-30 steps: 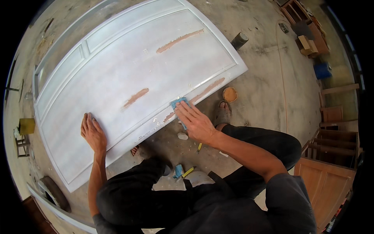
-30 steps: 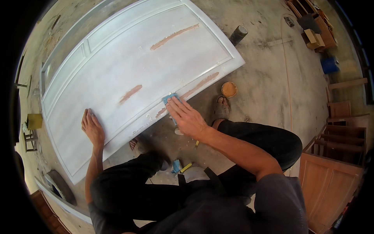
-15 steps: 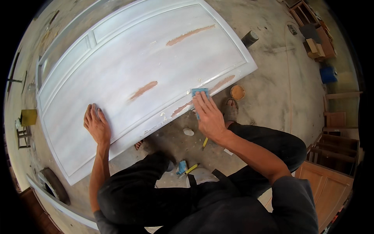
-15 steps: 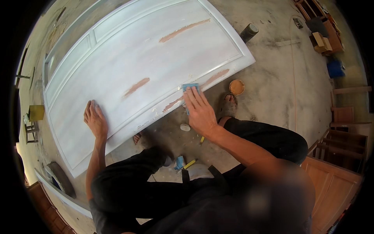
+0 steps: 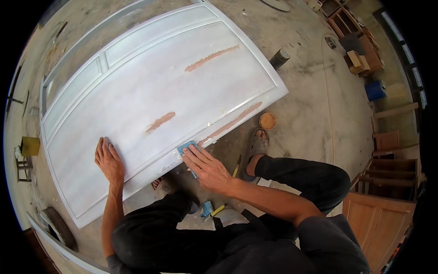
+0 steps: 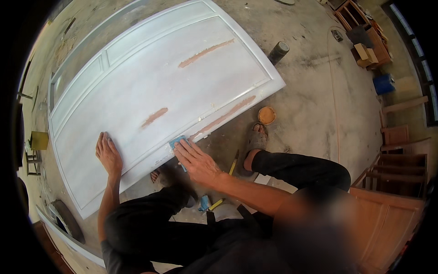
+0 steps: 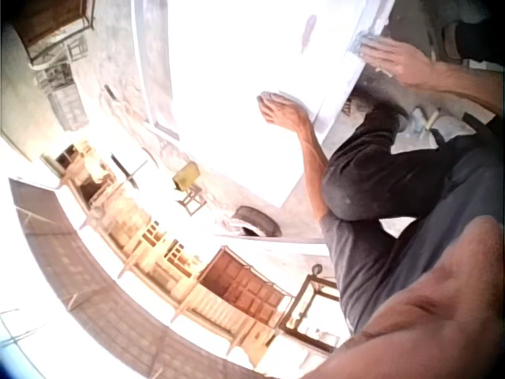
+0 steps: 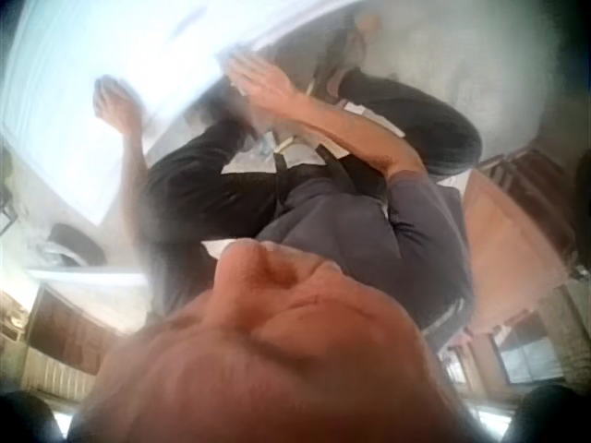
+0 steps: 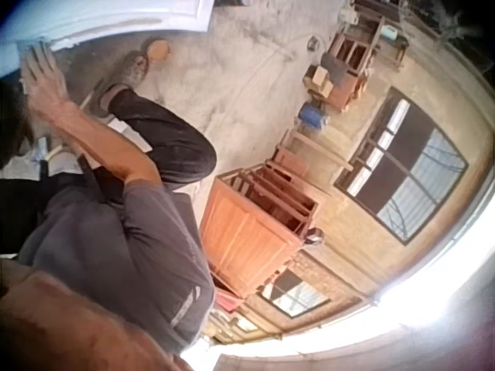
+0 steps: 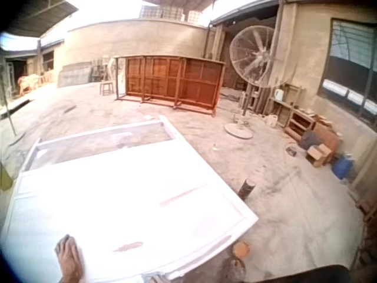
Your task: The person applies wood filler to scratches on a white door using a yellow putty knife, then smooths the filler with a blue cloth. The person repeats this process on multiple areas of the door.
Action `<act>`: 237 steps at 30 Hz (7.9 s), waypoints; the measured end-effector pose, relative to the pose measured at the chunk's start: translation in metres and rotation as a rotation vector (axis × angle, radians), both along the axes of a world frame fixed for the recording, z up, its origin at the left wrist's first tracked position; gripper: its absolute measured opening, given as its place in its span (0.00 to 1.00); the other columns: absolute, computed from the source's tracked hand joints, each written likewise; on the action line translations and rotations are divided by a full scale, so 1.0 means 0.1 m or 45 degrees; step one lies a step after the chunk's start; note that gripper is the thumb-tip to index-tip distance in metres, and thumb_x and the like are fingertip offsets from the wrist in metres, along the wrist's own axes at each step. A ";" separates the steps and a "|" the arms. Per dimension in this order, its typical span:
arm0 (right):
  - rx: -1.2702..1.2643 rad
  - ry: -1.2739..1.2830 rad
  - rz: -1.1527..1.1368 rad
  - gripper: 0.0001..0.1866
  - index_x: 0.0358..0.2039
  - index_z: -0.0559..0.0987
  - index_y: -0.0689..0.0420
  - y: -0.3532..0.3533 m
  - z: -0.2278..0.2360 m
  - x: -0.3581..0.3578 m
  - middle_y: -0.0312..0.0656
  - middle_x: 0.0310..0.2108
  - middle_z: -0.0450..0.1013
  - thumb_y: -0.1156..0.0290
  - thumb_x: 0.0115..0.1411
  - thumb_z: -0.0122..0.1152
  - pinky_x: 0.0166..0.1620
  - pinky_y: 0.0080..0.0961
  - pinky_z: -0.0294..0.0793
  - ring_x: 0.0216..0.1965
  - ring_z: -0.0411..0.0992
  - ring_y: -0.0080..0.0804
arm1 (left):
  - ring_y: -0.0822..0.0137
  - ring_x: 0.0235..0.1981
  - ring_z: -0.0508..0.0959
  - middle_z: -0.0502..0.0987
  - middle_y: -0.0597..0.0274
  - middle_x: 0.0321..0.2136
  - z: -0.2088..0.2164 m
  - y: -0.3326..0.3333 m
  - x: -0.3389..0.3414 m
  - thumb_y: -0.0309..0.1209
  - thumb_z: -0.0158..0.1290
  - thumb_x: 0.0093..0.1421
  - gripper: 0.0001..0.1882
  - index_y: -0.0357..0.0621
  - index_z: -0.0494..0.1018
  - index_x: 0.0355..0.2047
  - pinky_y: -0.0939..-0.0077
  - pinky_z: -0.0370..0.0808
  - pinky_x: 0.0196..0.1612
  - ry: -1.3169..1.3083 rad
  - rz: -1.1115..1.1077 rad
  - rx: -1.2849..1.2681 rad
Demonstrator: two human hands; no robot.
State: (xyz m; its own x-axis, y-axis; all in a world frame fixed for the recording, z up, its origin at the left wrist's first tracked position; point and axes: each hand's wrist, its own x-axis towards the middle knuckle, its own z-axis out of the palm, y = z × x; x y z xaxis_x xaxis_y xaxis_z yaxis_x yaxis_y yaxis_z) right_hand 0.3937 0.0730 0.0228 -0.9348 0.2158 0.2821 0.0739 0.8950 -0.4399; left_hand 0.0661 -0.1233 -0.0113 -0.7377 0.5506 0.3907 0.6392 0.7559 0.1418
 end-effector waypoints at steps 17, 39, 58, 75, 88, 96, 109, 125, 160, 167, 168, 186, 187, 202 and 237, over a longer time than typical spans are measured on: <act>0.220 -0.075 -0.428 0.29 0.63 0.71 0.71 1.33 0.10 0.46 0.60 0.68 0.65 0.78 0.61 0.60 0.73 0.48 0.60 0.71 0.60 0.58 | 0.52 0.68 0.67 0.71 0.55 0.66 0.04 -0.01 0.03 0.37 0.44 0.76 0.22 0.43 0.71 0.65 0.54 0.59 0.70 -0.001 0.050 -0.027; 0.220 -0.028 -0.458 0.31 0.62 0.70 0.75 1.81 -0.04 0.71 0.64 0.68 0.64 0.82 0.56 0.61 0.72 0.50 0.62 0.71 0.60 0.61 | 0.51 0.68 0.67 0.72 0.52 0.65 0.03 -0.02 0.00 0.37 0.41 0.78 0.21 0.41 0.72 0.64 0.54 0.59 0.69 -0.031 0.018 -0.021; 0.095 -0.008 -0.657 0.32 0.64 0.68 0.72 1.76 -0.19 0.62 0.64 0.68 0.64 0.78 0.60 0.61 0.74 0.48 0.58 0.72 0.59 0.60 | 0.52 0.67 0.67 0.71 0.53 0.66 -0.05 -0.11 -0.05 0.38 0.39 0.78 0.22 0.42 0.71 0.65 0.54 0.58 0.69 -0.048 0.004 -0.052; -0.085 -0.023 -0.798 0.33 0.69 0.62 0.75 1.42 -0.43 0.56 0.62 0.75 0.53 0.79 0.64 0.49 0.78 0.46 0.48 0.78 0.48 0.52 | 0.39 0.60 0.71 0.72 0.39 0.57 -0.31 -0.24 -0.30 0.38 0.46 0.74 0.22 0.31 0.69 0.58 0.41 0.68 0.59 0.509 -0.337 -0.349; 0.077 0.113 -0.466 0.24 0.61 0.72 0.75 1.19 -0.09 0.33 0.65 0.64 0.68 0.78 0.66 0.55 0.73 0.52 0.59 0.70 0.62 0.59 | 0.50 0.66 0.68 0.73 0.52 0.64 0.10 0.03 -0.15 0.38 0.44 0.76 0.21 0.42 0.73 0.63 0.53 0.60 0.68 0.024 0.000 -0.020; 0.240 -0.088 -0.070 0.27 0.61 0.73 0.72 1.16 0.10 0.39 0.61 0.66 0.68 0.78 0.61 0.60 0.73 0.49 0.60 0.71 0.62 0.56 | 0.52 0.68 0.66 0.72 0.53 0.65 0.03 -0.11 0.05 0.36 0.45 0.76 0.20 0.43 0.72 0.63 0.54 0.58 0.69 -0.013 0.035 -0.005; 0.305 -0.103 0.065 0.28 0.61 0.73 0.73 0.67 0.15 0.11 0.61 0.65 0.68 0.75 0.61 0.63 0.73 0.48 0.61 0.70 0.64 0.55 | 0.49 0.68 0.65 0.69 0.49 0.67 0.09 -0.08 0.07 0.36 0.48 0.75 0.22 0.41 0.69 0.65 0.51 0.59 0.70 -0.001 0.005 -0.023; -0.179 -0.290 0.214 0.23 0.58 0.76 0.65 0.48 -0.07 1.14 0.54 0.62 0.74 0.80 0.61 0.63 0.63 0.49 0.71 0.62 0.72 0.55 | 0.54 0.71 0.65 0.69 0.55 0.69 0.12 -0.65 0.04 0.36 0.45 0.77 0.22 0.43 0.70 0.66 0.56 0.57 0.73 -0.050 -0.192 0.005; -1.367 -1.064 -1.227 0.23 0.52 0.70 0.66 0.45 -2.03 1.63 0.57 0.34 0.82 0.67 0.61 0.64 0.41 0.34 0.85 0.40 0.84 0.42 | 0.53 0.71 0.64 0.68 0.55 0.69 0.07 -0.44 0.12 0.33 0.45 0.76 0.21 0.42 0.69 0.66 0.58 0.59 0.73 -0.090 -0.162 0.020; -1.827 -0.605 -0.552 0.05 0.45 0.72 0.63 0.53 -0.55 1.53 0.50 0.42 0.81 0.76 0.71 0.52 0.45 0.29 0.86 0.44 0.83 0.35 | 0.54 0.71 0.64 0.67 0.56 0.70 0.05 -0.63 0.05 0.33 0.44 0.76 0.22 0.42 0.69 0.67 0.57 0.58 0.73 -0.062 -0.133 -0.019; -1.830 -0.596 -0.489 0.05 0.45 0.72 0.63 0.56 -0.41 1.44 0.49 0.42 0.81 0.76 0.73 0.52 0.46 0.29 0.86 0.44 0.82 0.34 | 0.54 0.72 0.63 0.67 0.56 0.70 0.04 -0.64 0.03 0.33 0.43 0.76 0.22 0.42 0.68 0.67 0.57 0.58 0.73 -0.066 -0.136 -0.027; 0.409 -0.547 0.336 0.45 0.73 0.66 0.40 1.72 1.01 0.87 0.41 0.39 0.67 0.79 0.54 0.64 0.25 0.36 0.73 0.31 0.74 0.39 | 0.54 0.72 0.64 0.68 0.56 0.69 0.06 -0.63 0.04 0.32 0.44 0.76 0.22 0.42 0.68 0.67 0.58 0.58 0.73 -0.067 -0.113 -0.054; 0.447 -0.535 0.360 0.45 0.73 0.66 0.38 1.80 0.98 0.79 0.41 0.38 0.67 0.78 0.54 0.64 0.25 0.36 0.73 0.30 0.74 0.39 | 0.54 0.72 0.64 0.68 0.56 0.70 0.06 -0.63 0.04 0.32 0.44 0.76 0.22 0.43 0.68 0.67 0.58 0.58 0.74 -0.071 -0.113 -0.058; 0.385 -0.440 0.539 0.40 0.68 0.72 0.37 1.97 0.43 0.38 0.38 0.32 0.71 0.76 0.54 0.65 0.22 0.33 0.74 0.26 0.77 0.38 | 0.55 0.72 0.63 0.67 0.56 0.70 0.10 -0.64 0.03 0.34 0.40 0.77 0.23 0.46 0.68 0.68 0.59 0.56 0.74 -0.062 -0.114 -0.143; 0.314 -0.339 0.604 0.38 0.64 0.77 0.37 1.86 0.32 0.19 0.36 0.32 0.71 0.77 0.49 0.65 0.20 0.33 0.72 0.22 0.73 0.35 | 0.55 0.73 0.63 0.66 0.56 0.71 0.05 -0.72 -0.03 0.36 0.39 0.78 0.24 0.49 0.67 0.70 0.59 0.55 0.75 -0.032 -0.143 -0.166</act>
